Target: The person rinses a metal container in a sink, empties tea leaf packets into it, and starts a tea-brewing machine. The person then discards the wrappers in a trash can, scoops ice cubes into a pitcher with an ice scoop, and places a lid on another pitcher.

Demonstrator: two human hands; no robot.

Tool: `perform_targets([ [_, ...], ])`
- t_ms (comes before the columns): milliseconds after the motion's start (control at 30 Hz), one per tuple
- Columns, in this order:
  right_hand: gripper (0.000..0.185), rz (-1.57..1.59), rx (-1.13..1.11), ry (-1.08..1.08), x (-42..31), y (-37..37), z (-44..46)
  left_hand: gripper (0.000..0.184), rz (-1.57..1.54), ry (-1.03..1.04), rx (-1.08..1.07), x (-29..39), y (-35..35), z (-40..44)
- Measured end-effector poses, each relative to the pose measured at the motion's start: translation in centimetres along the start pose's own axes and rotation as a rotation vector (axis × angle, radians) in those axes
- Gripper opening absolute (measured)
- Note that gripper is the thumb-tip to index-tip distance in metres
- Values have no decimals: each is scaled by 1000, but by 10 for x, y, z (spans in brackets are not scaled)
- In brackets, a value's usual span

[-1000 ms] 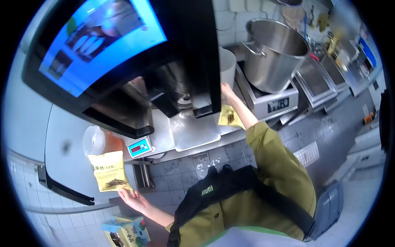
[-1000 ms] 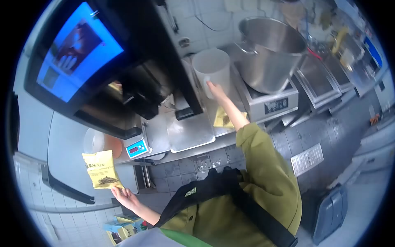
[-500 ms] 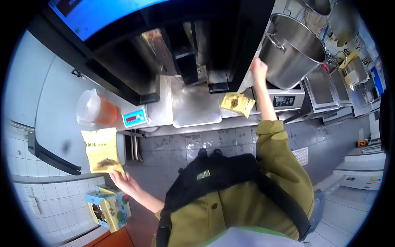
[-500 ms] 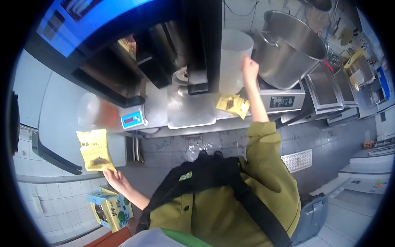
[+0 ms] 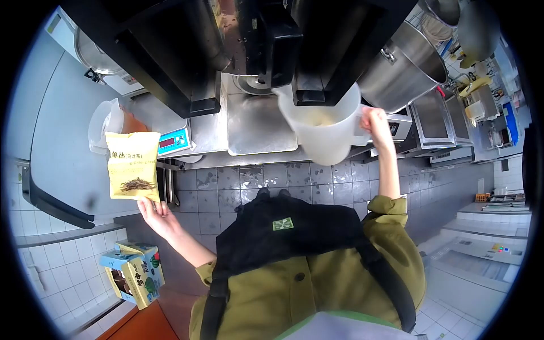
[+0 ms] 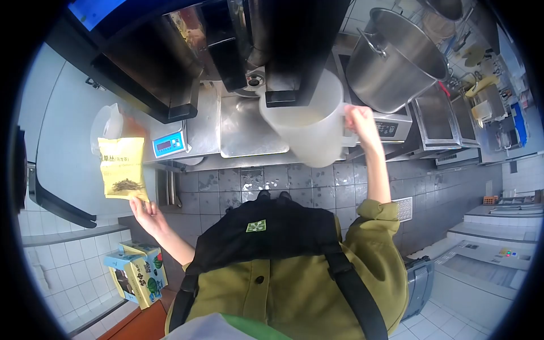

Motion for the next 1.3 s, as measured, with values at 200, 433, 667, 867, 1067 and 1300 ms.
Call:
perform_targets([
  [200, 37, 162, -55, -53, 66, 75, 34, 5, 36, 29, 47, 9, -12, -1],
  [433, 18, 326, 134, -64, 85, 141, 73, 7, 99, 121, 50, 28, -29, -8],
  [667, 17, -389, 279, -381, 100, 135, 91, 7, 136, 148, 3, 34, -37, -15],
  [867, 37, -369, 795, 121, 206, 38, 55, 21, 94, 171, -101, 43, -43, -21],
  [1067, 66, -519, 868, 767, 254, 34, 25, 30, 116, 84, -1, 26, -48, -1],
  [1300, 37, -1138, 572, -183, 218, 35, 63, 48, 151, -51, -224, 1, -26, 16],
])
Point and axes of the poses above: each hand's wrist, its own z-axis towards the middle knuckle, its own y-axis out of the palm, x = y × z, the point moved 1 cm from there along z, towards the middle knuckle, and after that the axes turned 6 degrees about -x, right-handed, at the moved point
